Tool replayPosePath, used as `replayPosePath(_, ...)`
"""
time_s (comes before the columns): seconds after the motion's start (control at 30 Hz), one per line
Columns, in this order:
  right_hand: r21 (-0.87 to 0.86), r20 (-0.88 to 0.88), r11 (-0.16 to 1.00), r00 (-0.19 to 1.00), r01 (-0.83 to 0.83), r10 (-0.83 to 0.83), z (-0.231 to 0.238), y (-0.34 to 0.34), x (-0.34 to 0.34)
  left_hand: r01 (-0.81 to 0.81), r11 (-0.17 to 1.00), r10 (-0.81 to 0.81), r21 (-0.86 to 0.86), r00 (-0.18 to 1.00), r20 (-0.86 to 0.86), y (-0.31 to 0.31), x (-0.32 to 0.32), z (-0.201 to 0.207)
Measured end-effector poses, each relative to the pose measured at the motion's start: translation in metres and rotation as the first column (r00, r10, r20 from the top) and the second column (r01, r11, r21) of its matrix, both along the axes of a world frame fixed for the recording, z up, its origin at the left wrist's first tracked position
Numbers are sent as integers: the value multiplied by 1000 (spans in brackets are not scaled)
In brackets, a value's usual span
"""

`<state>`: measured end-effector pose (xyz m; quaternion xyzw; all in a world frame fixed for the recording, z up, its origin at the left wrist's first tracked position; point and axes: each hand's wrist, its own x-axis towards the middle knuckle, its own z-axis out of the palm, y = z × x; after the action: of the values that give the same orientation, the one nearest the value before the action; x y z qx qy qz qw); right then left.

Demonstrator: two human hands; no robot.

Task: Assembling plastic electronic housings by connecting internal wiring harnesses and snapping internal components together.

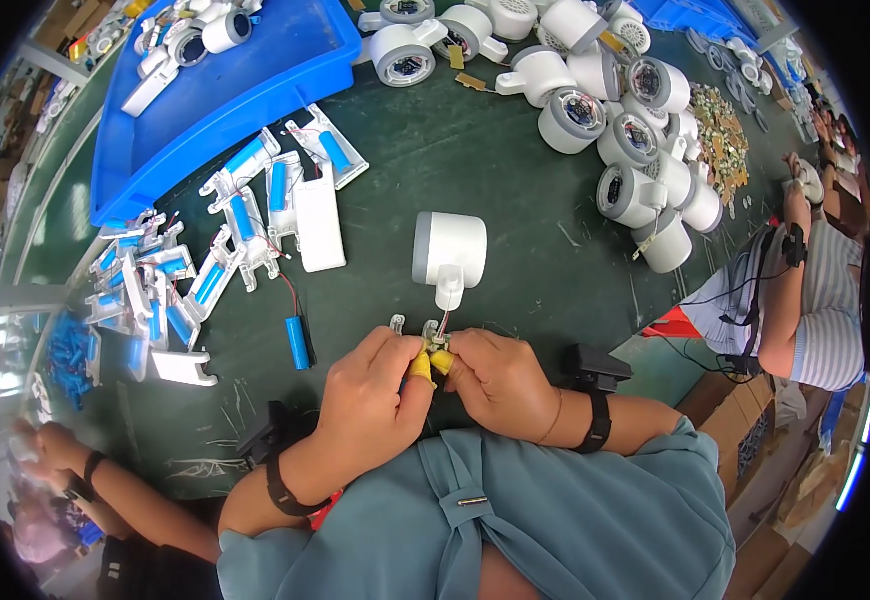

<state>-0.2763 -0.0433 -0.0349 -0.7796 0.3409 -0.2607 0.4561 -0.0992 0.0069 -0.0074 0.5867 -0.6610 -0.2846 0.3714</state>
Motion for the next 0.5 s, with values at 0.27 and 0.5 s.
replayPosePath(0.27,-48,17,999,1000,8,-8,-1,1,4,42,996,-35,-78,995,90,-1,-2,-2)
replayPosePath(0.5,13,65,1000,998,-12,11,6,-5,-2,81,991,-86,106,995,43,-11,13,8)
